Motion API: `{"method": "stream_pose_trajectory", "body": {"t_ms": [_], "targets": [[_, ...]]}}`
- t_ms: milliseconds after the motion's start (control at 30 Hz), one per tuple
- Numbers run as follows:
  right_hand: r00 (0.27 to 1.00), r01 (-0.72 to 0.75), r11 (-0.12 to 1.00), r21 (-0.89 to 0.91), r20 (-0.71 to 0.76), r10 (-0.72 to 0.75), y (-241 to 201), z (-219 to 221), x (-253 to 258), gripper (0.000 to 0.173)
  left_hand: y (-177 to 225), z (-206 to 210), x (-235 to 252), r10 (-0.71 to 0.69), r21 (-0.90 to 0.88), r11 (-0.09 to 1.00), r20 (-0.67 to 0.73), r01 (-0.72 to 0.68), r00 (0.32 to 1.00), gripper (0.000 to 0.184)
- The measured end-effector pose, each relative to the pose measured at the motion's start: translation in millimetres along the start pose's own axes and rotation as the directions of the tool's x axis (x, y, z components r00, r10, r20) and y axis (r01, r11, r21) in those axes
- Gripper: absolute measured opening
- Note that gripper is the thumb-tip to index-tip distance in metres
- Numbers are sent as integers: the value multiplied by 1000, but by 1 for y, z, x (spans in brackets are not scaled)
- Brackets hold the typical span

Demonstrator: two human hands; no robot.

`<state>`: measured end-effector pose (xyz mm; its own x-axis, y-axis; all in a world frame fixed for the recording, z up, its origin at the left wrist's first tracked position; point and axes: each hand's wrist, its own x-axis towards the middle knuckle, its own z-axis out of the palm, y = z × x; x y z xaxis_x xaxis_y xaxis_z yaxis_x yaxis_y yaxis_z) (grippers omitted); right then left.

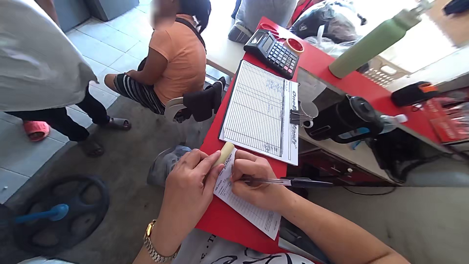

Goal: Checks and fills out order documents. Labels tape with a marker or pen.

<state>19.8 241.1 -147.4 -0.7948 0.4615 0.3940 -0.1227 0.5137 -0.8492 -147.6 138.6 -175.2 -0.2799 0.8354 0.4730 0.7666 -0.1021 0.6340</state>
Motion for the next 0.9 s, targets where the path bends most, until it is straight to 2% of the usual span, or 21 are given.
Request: {"method": "stream_pose_trajectory", "body": {"t_ms": [333, 500, 900], "targets": [[999, -39, 997, 64, -10, 39, -1, -2, 0, 12, 1, -1, 0, 3, 6, 1000, 3, -3, 1000, 34], [1000, -13, 999, 31, -19, 13, 0, -1, 0, 12, 1, 0, 0, -1, -1, 1000, -2, 1, 1000, 35], [993, -85, 996, 25, -79, 86, -5, 2, -1, 13, 1, 0, -1, 1, 4, 1000, -2, -1, 1000, 34]]}}
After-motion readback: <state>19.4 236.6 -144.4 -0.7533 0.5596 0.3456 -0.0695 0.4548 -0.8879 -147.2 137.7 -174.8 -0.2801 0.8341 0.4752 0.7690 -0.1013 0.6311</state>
